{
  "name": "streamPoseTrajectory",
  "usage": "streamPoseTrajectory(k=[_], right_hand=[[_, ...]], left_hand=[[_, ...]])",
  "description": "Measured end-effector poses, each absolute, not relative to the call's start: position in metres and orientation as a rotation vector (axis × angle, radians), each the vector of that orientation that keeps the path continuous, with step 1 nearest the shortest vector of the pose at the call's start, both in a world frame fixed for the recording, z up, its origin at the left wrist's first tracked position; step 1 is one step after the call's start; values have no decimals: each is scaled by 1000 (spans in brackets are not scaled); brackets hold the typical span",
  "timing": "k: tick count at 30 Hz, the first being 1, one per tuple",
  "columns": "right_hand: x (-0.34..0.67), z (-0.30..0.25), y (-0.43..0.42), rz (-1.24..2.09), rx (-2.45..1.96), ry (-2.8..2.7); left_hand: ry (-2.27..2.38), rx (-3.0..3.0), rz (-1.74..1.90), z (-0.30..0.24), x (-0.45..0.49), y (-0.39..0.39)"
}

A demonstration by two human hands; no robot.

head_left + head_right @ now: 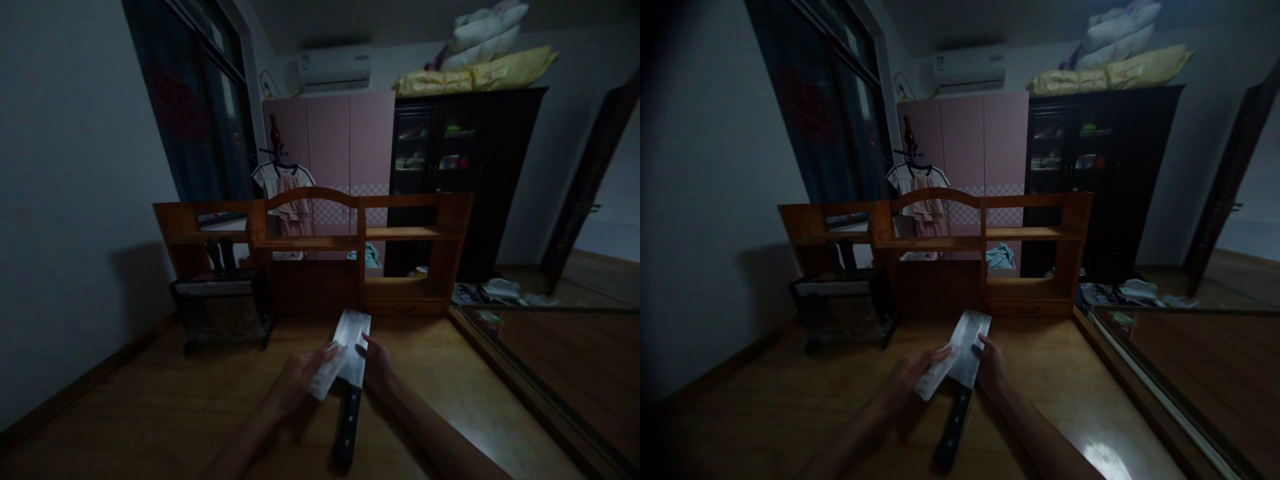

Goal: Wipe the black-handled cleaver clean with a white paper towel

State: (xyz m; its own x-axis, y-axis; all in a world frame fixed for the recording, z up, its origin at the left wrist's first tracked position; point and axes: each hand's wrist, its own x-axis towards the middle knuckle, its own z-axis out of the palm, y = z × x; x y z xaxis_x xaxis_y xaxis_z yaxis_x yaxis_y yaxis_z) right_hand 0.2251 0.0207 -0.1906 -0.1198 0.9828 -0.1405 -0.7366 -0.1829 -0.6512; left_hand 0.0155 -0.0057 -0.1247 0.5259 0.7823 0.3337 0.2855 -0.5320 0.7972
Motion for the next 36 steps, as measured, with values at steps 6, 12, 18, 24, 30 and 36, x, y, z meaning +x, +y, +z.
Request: streamPoseTrajectory(k=[6, 12, 18, 24, 30, 36], right_hand=[[224, -178, 7, 1614, -619, -708], [236, -159, 4, 1530, -622, -791], [264, -163, 21, 1348, -771, -630], [275, -175, 35, 1321, -746, -599], [274, -185, 40, 1353, -672, -574], [276, -196, 46, 1372, -711, -564]], left_hand=[[801, 1862, 1110, -114, 27, 13], [624, 2145, 1064, -117, 43, 17], [367, 2740, 724, -119, 62, 10], [404, 2829, 601, -125, 67, 13], [378, 2895, 495, -130, 58, 16], [285, 2943, 481, -129, 44, 12]])
